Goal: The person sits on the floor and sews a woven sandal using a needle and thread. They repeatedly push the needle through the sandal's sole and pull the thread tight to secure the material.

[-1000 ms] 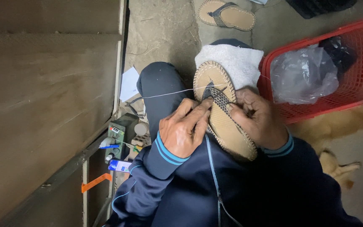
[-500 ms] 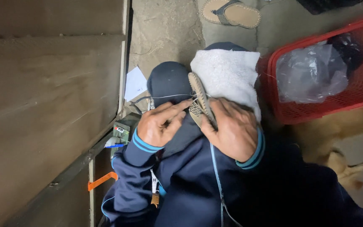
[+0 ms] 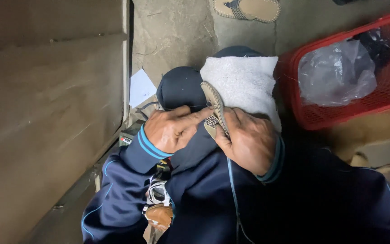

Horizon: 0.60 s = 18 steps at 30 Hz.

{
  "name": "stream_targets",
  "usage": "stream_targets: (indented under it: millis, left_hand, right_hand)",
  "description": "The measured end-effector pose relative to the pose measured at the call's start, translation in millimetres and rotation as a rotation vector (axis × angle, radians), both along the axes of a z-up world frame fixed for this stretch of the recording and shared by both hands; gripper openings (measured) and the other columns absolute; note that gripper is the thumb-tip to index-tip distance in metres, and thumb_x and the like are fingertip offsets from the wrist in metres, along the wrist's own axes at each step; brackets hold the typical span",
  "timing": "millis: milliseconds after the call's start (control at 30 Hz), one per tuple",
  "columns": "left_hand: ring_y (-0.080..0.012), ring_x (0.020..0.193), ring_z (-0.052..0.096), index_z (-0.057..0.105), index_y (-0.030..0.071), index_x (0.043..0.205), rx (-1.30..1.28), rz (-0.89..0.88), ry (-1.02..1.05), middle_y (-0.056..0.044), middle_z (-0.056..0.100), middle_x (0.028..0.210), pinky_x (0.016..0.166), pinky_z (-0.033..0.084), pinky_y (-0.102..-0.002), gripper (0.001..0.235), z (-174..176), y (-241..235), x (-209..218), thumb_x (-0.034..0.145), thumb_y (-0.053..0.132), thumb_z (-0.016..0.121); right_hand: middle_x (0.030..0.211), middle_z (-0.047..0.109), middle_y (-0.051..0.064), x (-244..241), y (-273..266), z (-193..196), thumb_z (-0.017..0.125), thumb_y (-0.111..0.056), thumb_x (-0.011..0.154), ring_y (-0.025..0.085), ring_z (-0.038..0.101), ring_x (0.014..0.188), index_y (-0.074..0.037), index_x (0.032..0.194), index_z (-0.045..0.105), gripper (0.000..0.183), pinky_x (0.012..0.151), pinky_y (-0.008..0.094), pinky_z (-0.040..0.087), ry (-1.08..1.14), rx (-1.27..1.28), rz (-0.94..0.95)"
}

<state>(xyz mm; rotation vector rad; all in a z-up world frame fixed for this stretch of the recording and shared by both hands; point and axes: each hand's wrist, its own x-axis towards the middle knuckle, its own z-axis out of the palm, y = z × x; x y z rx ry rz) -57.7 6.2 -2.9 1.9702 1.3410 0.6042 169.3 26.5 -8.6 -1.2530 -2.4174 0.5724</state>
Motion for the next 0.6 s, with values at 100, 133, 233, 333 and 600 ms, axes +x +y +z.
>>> stream_targets:
  millis: [100, 133, 233, 333, 600]
  left_hand:
    - [-0.0369, 0.056, 0.064, 0.074, 0.018, 0.129, 0.007, -0.027, 0.021, -0.008, 0.061, 0.072, 0.051, 0.053, -0.046, 0.036, 1, 6, 3, 0.102, 0.015, 0.050]
    - [-0.0350, 0.054, 0.063, 0.073, 0.020, 0.131, 0.011, -0.036, 0.036, -0.007, 0.058, 0.071, 0.053, 0.055, -0.046, 0.038, 0, 6, 3, 0.101, 0.015, 0.050]
    - [-0.0318, 0.055, 0.063, 0.072, 0.025, 0.133, 0.032, -0.024, 0.057, -0.003, 0.056, 0.071, 0.056, 0.056, -0.045, 0.040, -18, 0, 5, 0.101, 0.016, 0.050]
    - [-0.0300, 0.057, 0.064, 0.073, 0.027, 0.129, 0.062, 0.011, 0.047, -0.001, 0.056, 0.073, 0.057, 0.056, -0.043, 0.038, -22, -3, 7, 0.101, 0.019, 0.051]
    - [-0.0260, 0.062, 0.066, 0.073, 0.023, 0.131, 0.024, 0.081, -0.096, 0.000, 0.060, 0.078, 0.061, 0.057, -0.038, 0.038, -20, -19, -6, 0.105, 0.023, 0.046]
  right_hand:
    - [0.072, 0.059, 0.006, -1, -1, -3, 0.066, -0.031, 0.091, 0.024, 0.068, 0.061, -0.005, 0.102, 0.070, 0.028, 0.052, 0.033, 0.055, -0.037, 0.047, -0.021]
    - [0.073, 0.061, 0.006, -2, -1, -3, 0.067, -0.030, 0.090, 0.024, 0.069, 0.062, -0.004, 0.103, 0.070, 0.029, 0.052, 0.033, 0.055, -0.037, 0.049, -0.011]
    - [0.074, 0.062, 0.006, -5, -1, -2, 0.066, -0.028, 0.091, 0.023, 0.069, 0.062, -0.002, 0.103, 0.070, 0.029, 0.053, 0.032, 0.056, -0.047, 0.071, 0.003]
    - [0.075, 0.061, 0.005, -7, -4, -6, 0.065, -0.031, 0.093, 0.021, 0.068, 0.062, -0.003, 0.105, 0.070, 0.032, 0.053, 0.030, 0.055, -0.055, 0.100, -0.003]
    - [0.080, 0.067, 0.010, 9, 23, 7, 0.070, -0.038, 0.093, 0.029, 0.072, 0.072, -0.005, 0.106, 0.071, 0.035, 0.057, 0.039, 0.056, 0.188, -0.056, 0.100]
